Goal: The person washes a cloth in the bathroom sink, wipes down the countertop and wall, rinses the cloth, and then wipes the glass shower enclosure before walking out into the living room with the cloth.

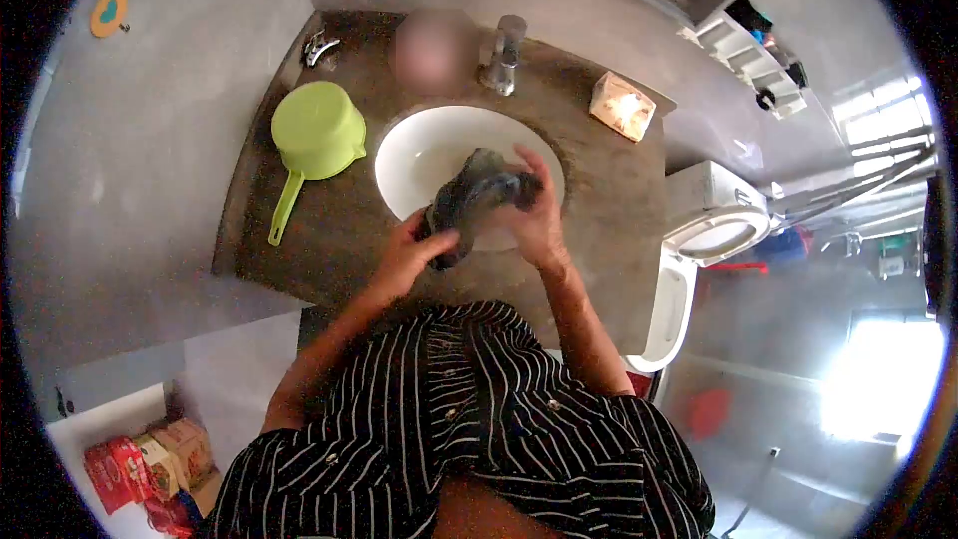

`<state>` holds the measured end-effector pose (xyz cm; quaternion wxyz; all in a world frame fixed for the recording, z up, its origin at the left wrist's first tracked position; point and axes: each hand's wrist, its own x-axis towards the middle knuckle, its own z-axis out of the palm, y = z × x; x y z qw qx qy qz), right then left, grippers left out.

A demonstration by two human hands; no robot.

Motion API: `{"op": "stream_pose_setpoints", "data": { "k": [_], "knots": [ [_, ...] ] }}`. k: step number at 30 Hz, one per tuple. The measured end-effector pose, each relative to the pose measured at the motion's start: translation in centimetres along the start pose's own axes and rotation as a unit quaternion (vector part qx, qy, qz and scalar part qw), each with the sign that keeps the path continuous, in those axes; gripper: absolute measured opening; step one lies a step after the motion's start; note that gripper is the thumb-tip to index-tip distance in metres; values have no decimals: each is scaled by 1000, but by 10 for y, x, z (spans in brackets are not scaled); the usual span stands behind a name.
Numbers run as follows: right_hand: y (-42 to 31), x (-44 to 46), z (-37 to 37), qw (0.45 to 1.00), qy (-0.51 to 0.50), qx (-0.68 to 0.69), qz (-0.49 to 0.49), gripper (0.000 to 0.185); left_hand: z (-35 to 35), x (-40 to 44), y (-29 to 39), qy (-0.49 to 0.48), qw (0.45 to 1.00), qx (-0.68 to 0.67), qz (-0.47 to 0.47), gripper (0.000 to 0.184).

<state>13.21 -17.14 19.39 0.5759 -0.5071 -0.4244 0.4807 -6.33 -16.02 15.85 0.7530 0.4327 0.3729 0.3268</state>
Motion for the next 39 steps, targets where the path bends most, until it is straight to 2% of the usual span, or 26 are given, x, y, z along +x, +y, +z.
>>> {"op": "stream_pose_setpoints", "data": {
  "k": [2, 4, 6, 7, 8, 9, 10, 12, 13, 16, 17, 21, 22, 23, 24, 25, 27, 28, 31, 34, 38, 39],
  "knots": [
    [-7, -7, -11, 999, 12, 35, -24, 58, -1, 2, 6, -14, 976, -215, -25, 38],
    [-4, -15, -21, 994, -7, 107, -34, 51, -9, 4, 7, -19, 957, -286, -44, 32],
    [-6, -22, -30, 997, -26, 78, -8, 45, -18, 10, 0, -30, 932, -356, -65, 32],
    [-7, -25, -35, 996, -43, 73, 8, 45, 4, -8, 32, -28, 930, -357, -78, 32],
    [-8, -30, -41, 996, -59, 69, 23, 45, 7, -6, 31, -19, 939, -334, -75, 32],
    [-11, -33, -44, 998, -57, 18, 29, 57, 7, -1, 29, -11, 948, -311, -72, 31],
    [-16, -37, -47, 996, -14, -74, -43, 64, 8, 3, 29, 0, 955, -288, -69, 31],
    [-37, -45, -49, 947, 73, -255, -183, 79, 20, 2, 41, -24, 980, -194, -34, 32],
    [-62, -54, -45, 935, 60, -277, -215, 80, 30, -3, 52, -37, 986, -162, -22, 32],
    [-78, -58, -49, 854, -155, -409, -283, 68, 46, -1, 57, -84, 993, -86, -22, 35],
    [-85, -63, -44, 904, -147, -328, -233, 52, 49, 2, 59, -101, 993, -63, -26, 37],
    [-114, -70, -74, 915, -22, -330, -232, 47, 56, 18, 77, -87, 993, -57, -60, 43],
    [-129, -77, -89, 888, -4, -370, -273, 41, 59, 17, 77, -84, 995, -10, -48, 42],
    [-139, -82, -98, 940, 19, -223, -259, 38, 63, 14, 78, -82, 995, 36, -39, 42],
    [-144, -87, -105, 968, 44, -72, -236, 35, 68, 12, 75, -81, 993, 79, -33, 41],
    [-145, -86, -107, 957, 62, -175, -224, 34, 70, 15, 67, -83, 985, 150, -33, 40],
    [-148, -80, -108, 902, 105, -370, -197, 31, 67, 26, 44, -59, 939, 325, 98, 37],
    [-154, -82, -104, 907, 129, -355, -188, 30, 66, 33, 43, -65, 890, 419, 166, 38],
    [-179, -92, -98, 906, 187, -338, -175, 28, 95, 21, 73, -198, 915, 351, -6, 39],
    [-189, -85, -102, 918, 188, -333, -105, 31, 139, 9, 67, -255, 921, 292, 45, 41],
    [-192, -86, -103, 959, 162, -228, -36, 28, 195, -10, 81, -280, 907, 291, 116, 42],
    [-184, -82, -115, 947, 150, -264, -107, 25, 198, -4, 75, -269, 913, 279, 128, 41]
  ]
}}
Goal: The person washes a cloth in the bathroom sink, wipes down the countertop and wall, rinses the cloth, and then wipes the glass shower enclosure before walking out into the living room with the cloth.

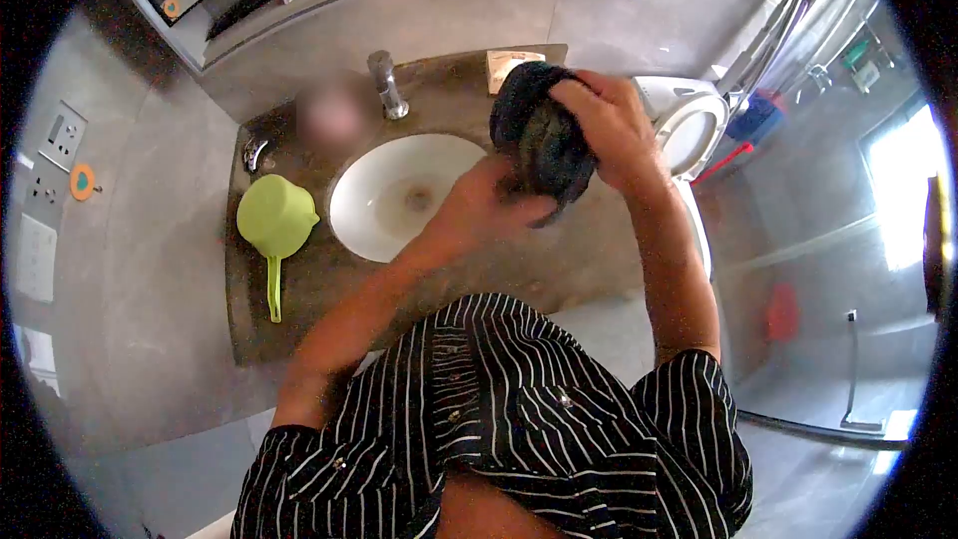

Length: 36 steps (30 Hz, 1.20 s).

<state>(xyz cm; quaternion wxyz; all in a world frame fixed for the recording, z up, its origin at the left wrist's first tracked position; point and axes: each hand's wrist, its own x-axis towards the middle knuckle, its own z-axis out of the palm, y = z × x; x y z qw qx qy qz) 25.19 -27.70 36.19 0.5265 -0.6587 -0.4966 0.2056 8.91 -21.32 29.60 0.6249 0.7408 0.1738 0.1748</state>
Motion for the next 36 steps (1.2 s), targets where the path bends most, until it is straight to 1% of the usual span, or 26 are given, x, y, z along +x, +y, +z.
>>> {"op": "stream_pose_setpoints", "data": {
  "k": [1, 2, 4, 5, 7, 8, 10, 11, 12, 13, 14, 15, 17, 19, 20, 23, 24, 25, 26, 28, 29, 31, 33, 34, 35, 36],
  "knots": [
    [25, 8, -9, 997, 6, -25, -77, 23, 1, 5, -2, 16, 1000, -7, 10, 41],
    [22, 10, -20, 995, -26, 67, -63, 24, -2, 7, -1, 42, 999, -30, 2, 40],
    [12, 14, -42, 965, -81, 250, -18, 26, -9, 13, 0, 92, 993, -76, -18, 39],
    [4, 13, -44, 826, -127, 540, 102, 29, -9, 18, 1, 97, 992, -77, 31, 44],
    [5, 11, -30, 841, -71, 520, 134, 37, -10, 26, 0, 115, 982, -80, 130, 54],
    [11, 11, -20, 848, -60, 501, 160, 38, -7, 30, -5, 148, 973, -56, 166, 48],
    [5, 10, -9, 868, -12, 456, 194, 40, -17, 32, -11, 61, 993, -74, 63, 43],
    [6, 14, -13, 860, -24, 474, 187, 39, -20, 32, -11, 16, 996, -84, 8, 40],
    [9, 18, -22, 851, -33, 491, 182, 39, -19, 30, -12, 30, 992, -120, 14, 30],
    [12, 19, -28, 842, -40, 508, 178, 39, -18, 30, -5, 28, 991, -133, 7, 30],
    [2, 14, -28, 859, -2, 477, 186, 38, -17, 27, 1, 30, 988, -149, -4, 30],
    [-5, 10, -26, 866, -16, 463, 186, 34, -18, 22, 5, 34, 986, -165, -16, 30],
    [7, 20, -23, 814, -120, 524, 223, 28, -19, 18, 9, -33, 973, -213, -84, 34],
    [2, 18, -24, 836, -124, 497, 195, 26, -12, 17, 6, -96, 940, -306, -118, 33],
    [-5, 15, -24, 847, -126, 483, 182, 26, -6, 16, 8, -90, 938, -312, -123, 32],
    [-22, -2, -24, 900, -13, 414, 135, 38, -2, 17, -1, -100, 918, -360, -132, 30],
    [-7, -5, -31, 954, -79, 286, 48, 47, -4, 16, -2, -67, 948, -289, -117, 27],
    [9, -8, -37, 979, -118, 159, -54, 59, -9, 14, -1, -35, 971, -217, -99, 25],
    [18, -5, -50, 982, -154, -20, -103, 61, -14, 13, 0, -2, 987, -143, -79, 24],
    [26, -1, -59, 985, -121, 15, 120, 67, -33, 17, -19, 67, 997, 12, -19, 24],
    [41, 1, -71, 986, -121, -104, 43, 66, -39, 17, -22, 100, 991, 90, 8, 24],
    [61, 2, -91, 961, -134, -240, -17, 63, -42, 15, -19, 175, 980, 80, 54, 24],
    [35, -6, -100, 955, -145, -260, 13, 57, -42, 14, -8, 218, 973, 42, 68, 23],
    [40, -2, -105, 966, -122, -229, -10, 48, -43, 11, 4, 204, 972, 69, 91, 22],
    [23, -9, -100, 979, -76, -186, 21, 44, -43, 11, 13, 217, 961, 107, 134, 23],
    [35, -5, -101, 980, -58, -191, -22, 45, -44, 12, 19, 229, 947, 144, 175, 23]
  ]
}}
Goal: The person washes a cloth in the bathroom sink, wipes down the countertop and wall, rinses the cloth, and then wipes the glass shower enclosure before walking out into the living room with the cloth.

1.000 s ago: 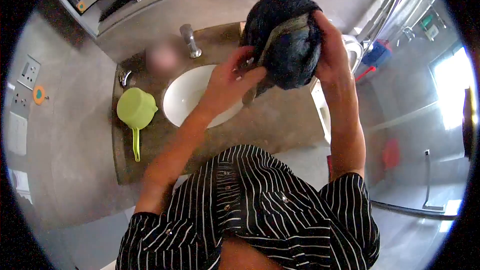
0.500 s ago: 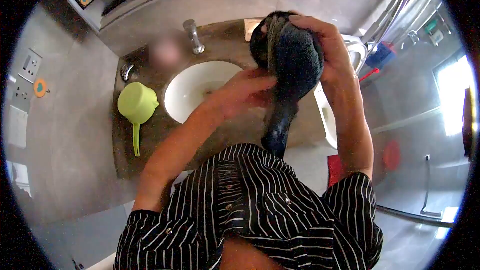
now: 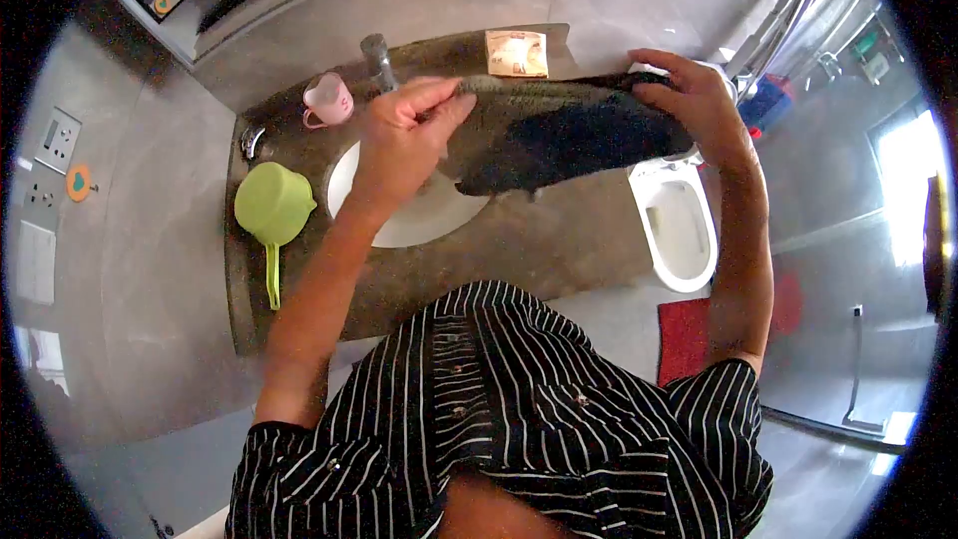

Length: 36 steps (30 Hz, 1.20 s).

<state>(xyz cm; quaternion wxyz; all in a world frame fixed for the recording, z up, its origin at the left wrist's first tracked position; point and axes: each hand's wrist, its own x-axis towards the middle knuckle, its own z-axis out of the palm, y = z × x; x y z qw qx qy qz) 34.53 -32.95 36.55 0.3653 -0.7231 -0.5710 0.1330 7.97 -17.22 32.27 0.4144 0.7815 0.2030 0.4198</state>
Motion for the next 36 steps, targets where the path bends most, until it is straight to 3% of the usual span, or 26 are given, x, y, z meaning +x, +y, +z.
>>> {"op": "stream_pose_setpoints", "data": {
  "k": [1, 2, 4, 7, 11, 12, 14, 16, 17, 18, 19, 21, 22, 23, 24, 25, 29, 33, 36],
  "knots": [
    [6, 3, 4, 999, 25, -8, -39, 46, -1, 3, 1, 15, 998, 31, 49, 24],
    [8, 1, 2, 999, -34, -11, -18, 46, -2, 9, -4, 25, 992, 69, 101, 24],
    [2, -3, -8, 988, -151, -18, 24, 47, -2, 18, 3, 5, 990, 92, 108, 22],
    [-8, -5, -26, 974, -217, -26, -51, 53, 8, 28, 14, -22, 989, 83, 117, 21],
    [-3, -4, -33, 974, -191, 14, -123, 38, 25, 30, 25, -61, 994, 24, 89, 22],
    [-2, -7, -35, 982, -125, -35, -140, 26, 27, 29, 32, -74, 995, 0, 71, 23],
    [7, -16, -32, 995, 71, 20, -72, 22, 28, 21, 46, -106, 990, -97, 3, 24],
    [27, -20, -25, 958, 268, 99, 26, 19, 39, 13, 38, -109, 988, -91, 56, 23],
    [45, -20, -14, 959, 281, 43, 23, 21, 45, 8, 24, -116, 983, -107, 91, 24],
    [69, -23, 0, 956, 294, -11, 18, 23, 51, 0, 10, -173, 969, -176, 2, 27],
    [93, -26, 19, 950, 306, -66, 12, 26, 54, -8, -4, -197, 975, -101, 29, 33],
    [119, -46, 94, 936, 276, -215, 36, 41, 56, -48, -60, -228, 967, -96, -55, 43],
    [147, -58, 134, 962, 204, -161, 80, 56, 55, -64, -88, -264, 961, 12, -86, 41],
    [153, -78, 181, 953, 192, -218, 87, 67, 49, -77, -124, -304, 946, 61, -94, 39],
    [143, -97, 215, 950, 109, -257, 139, 71, 40, -89, -157, -343, 927, 109, -103, 38],
    [134, -107, 237, 938, 25, -291, 189, 76, 29, -98, -189, -316, 929, 148, -126, 36],
    [121, -107, 245, 940, 52, -286, 180, 82, -14, -103, -256, -214, 890, 238, -325, 31],
    [125, -92, 241, 941, 51, -283, 179, 83, -36, -111, -347, -203, 873, 338, -286, 29],
    [134, -71, 241, 943, 83, -265, 186, 87, -33, -107, -378, -190, 858, 403, -255, 30]
  ]
}}
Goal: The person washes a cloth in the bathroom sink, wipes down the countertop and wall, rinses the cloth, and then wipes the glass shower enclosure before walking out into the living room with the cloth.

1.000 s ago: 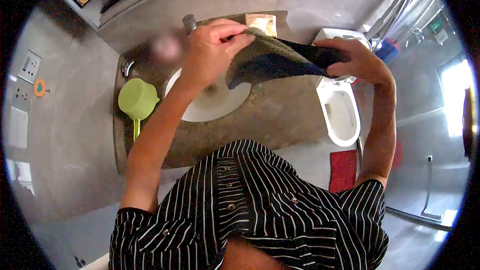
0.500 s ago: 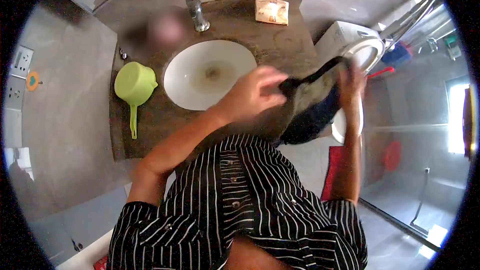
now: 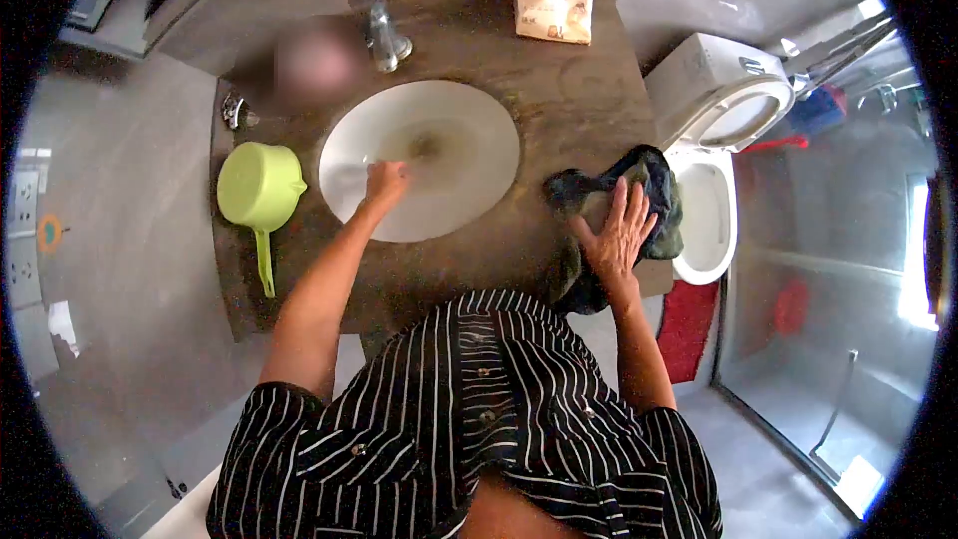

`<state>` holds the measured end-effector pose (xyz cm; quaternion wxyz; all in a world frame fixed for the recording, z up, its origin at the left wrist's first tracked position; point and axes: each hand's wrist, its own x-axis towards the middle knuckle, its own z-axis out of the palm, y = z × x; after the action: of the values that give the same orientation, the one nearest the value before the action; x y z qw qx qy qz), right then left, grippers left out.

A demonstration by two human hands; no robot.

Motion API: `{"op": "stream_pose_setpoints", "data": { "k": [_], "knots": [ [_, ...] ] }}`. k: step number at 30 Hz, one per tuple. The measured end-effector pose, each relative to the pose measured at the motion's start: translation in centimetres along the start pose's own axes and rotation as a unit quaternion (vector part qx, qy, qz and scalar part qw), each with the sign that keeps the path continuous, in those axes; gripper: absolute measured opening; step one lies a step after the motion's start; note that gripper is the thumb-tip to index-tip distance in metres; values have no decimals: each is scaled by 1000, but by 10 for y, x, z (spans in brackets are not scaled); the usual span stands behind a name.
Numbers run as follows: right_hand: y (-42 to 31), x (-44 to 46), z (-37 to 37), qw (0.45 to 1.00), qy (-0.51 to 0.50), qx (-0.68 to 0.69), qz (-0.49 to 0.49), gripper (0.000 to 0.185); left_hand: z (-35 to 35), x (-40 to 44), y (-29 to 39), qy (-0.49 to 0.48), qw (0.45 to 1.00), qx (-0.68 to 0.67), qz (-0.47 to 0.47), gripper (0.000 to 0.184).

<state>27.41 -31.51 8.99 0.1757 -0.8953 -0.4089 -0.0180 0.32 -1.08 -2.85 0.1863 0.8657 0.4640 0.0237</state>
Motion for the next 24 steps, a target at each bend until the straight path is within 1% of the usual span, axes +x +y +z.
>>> {"op": "stream_pose_setpoints", "data": {
  "k": [1, 5, 6, 9, 11, 13, 14, 15, 17, 19, 21, 23, 24],
  "knots": [
    [0, 8, 3, 1000, 12, 9, 9, 89, 8, 6, -4, 11, 1000, 15, -4, 30],
    [5, 45, 16, 999, 38, 4, 9, 89, 39, 37, -23, -56, 995, 57, 63, 32],
    [6, 50, 19, 999, 43, -19, -7, 88, 49, 43, -28, -62, 995, 48, 54, 32],
    [7, 59, 19, 999, 18, -39, -9, 86, 58, 56, -22, -64, 997, 16, 35, 33],
    [7, 60, 21, 999, 18, -45, -7, 85, 43, 53, -8, -46, 998, -14, 30, 33],
    [4, 59, 19, 999, 10, -40, -2, 84, 71, 60, -33, 49, 989, 44, 134, 33],
    [5, 59, 20, 999, 15, -37, -12, 84, 76, 60, -38, 95, 975, 73, 185, 33],
    [4, 58, 22, 999, 12, -39, -12, 84, 80, 58, -43, 96, 972, 58, 207, 32],
    [7, 59, 22, 999, 12, -44, -14, 83, 59, 63, -31, 106, 961, 26, 253, 29],
    [6, 60, 18, 999, 5, -45, -15, 83, 40, 66, -18, -2, 980, 46, 194, 27],
    [10, 60, 19, 999, 15, -34, -31, 88, 34, 68, -11, -25, 985, 49, 163, 25],
    [10, 62, 15, 1000, 11, 2, -24, 92, 41, 64, -11, 27, 986, 30, 164, 25],
    [11, 63, 12, 1000, 9, 19, -20, 95, 39, 64, -7, 33, 986, 6, 164, 25]
  ]
}}
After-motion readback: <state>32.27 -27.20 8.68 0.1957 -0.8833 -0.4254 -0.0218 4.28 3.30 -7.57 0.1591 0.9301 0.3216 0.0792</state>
